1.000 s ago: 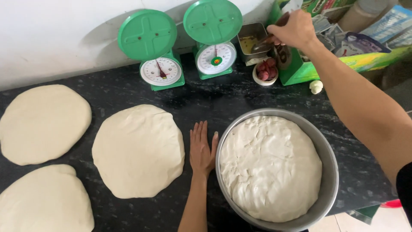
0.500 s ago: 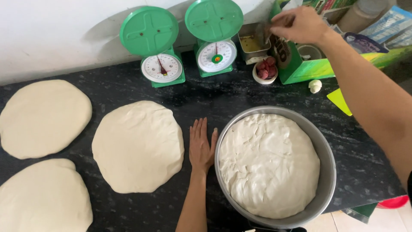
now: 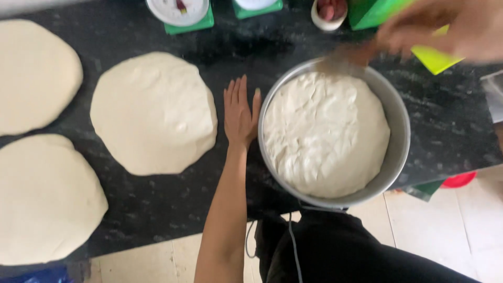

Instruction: Dividing dough rounds into uniform patterns using a manual press machine.

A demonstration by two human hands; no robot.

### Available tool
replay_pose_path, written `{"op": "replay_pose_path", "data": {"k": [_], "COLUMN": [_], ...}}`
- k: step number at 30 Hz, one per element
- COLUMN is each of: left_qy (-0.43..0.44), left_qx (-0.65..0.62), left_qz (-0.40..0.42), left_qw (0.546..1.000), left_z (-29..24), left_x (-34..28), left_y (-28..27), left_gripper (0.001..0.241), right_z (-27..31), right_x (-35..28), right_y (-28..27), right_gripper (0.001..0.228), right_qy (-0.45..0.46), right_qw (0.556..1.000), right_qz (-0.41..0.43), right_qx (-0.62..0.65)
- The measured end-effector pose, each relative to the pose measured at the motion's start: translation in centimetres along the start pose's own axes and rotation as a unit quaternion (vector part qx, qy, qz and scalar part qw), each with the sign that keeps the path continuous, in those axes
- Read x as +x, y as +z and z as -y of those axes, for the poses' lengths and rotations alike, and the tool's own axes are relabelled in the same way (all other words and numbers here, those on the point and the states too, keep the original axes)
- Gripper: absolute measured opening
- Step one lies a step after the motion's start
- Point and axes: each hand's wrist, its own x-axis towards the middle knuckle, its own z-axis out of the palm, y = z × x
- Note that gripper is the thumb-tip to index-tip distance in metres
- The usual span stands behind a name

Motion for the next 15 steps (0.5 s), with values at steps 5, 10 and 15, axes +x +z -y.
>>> {"op": "replay_pose_path", "data": {"k": [5, 10, 15], "left_qy": [0.007, 0.010, 0.018], "left_qx": [0.016, 0.012, 0.002], "left_qz": [-0.010, -0.017, -0.019], "left_qw": [1.000, 1.000, 1.000], "left_z": [0.1, 0.0, -0.2], "left_x": [-0.1, -0.1, 0.0], "left_y": [0.1, -0.2, -0.3], "left_gripper": [0.061, 0.061, 0.060], "right_z": [15.2, 11.3, 9.9], "right_x": [-3.4, 1.1, 0.3], "right_y": [7.6, 6.2, 6.2], "right_gripper": [0.040, 0.035, 0.039], "right_qy": [0.024, 0.021, 0.040], "right_qw": [0.983, 0.989, 0.982], "right_qz": [0.183, 0.123, 0.028], "right_qx": [0.014, -0.079, -0.182]}}
